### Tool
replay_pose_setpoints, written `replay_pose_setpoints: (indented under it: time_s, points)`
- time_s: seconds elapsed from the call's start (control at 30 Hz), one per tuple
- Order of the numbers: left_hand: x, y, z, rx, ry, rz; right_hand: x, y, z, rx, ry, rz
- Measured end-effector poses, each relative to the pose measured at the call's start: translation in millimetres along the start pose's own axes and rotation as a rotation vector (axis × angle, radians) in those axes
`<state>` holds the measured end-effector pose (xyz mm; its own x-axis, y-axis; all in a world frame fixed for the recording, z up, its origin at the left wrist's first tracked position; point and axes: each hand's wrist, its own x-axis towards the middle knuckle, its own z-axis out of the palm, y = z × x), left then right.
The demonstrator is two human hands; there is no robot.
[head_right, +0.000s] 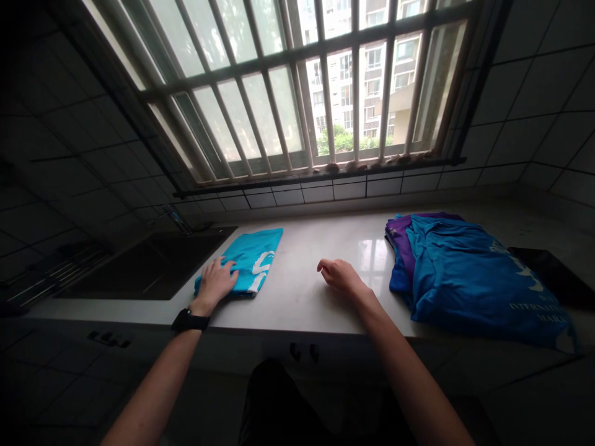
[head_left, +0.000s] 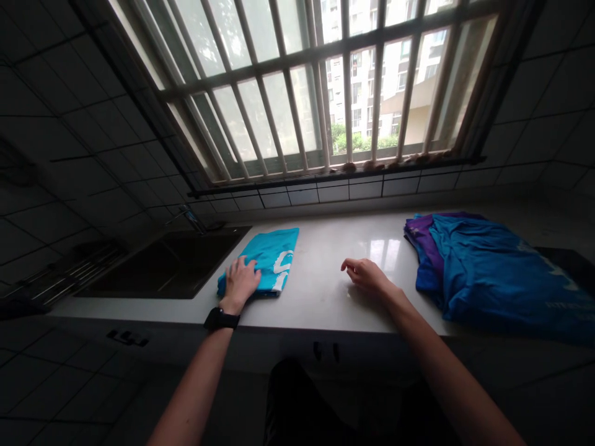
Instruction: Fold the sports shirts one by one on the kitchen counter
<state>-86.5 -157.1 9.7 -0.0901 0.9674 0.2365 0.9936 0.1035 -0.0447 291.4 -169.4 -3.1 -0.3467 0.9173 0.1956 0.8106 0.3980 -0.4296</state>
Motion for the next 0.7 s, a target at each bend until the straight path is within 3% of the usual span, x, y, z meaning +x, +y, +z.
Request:
replay_pose_setpoints:
  time_s: [0.07, 0.13, 0.2, 0.33, 0.43, 0.57, 0.7]
  points:
    - [-3.6, 26.3, 6.9, -0.059, -0.035, 0.245, -0.4, -0.8, -0.2, 0.005, -0.013, -0.005]
    - [-8.3, 49.0, 16.3, -0.096, -0.116, 0.359, -1.3, -2.6, -1.9, 0.002, -0.025, -0.001]
    - [-11.6, 61.3, 23.5, -0.104, -0.175, 0.359, -2.4, -4.8, -4.5, -0.01, -0.037, 0.006]
    - [-4.5, 61.7, 25.7, -0.142, -0.214, 0.343, -2.5, -7.1, -7.3, -0.025, -0.045, 0.02]
    - [11.9, 70.4, 23.5, -0.184, -0.157, 0.332, -1.0, -5.6, -6.2, -0.013, -0.037, 0.019]
    - [27.2, 110.5, 23.7, -0.204, -0.069, 0.312, 0.4, -2.1, -5.3, -0.006, -0.046, 0.024]
    - [26.1, 143.2, 24.1, -0.258, 0.07, 0.265, 1.0, 1.8, -6.6, -0.009, -0.048, 0.044]
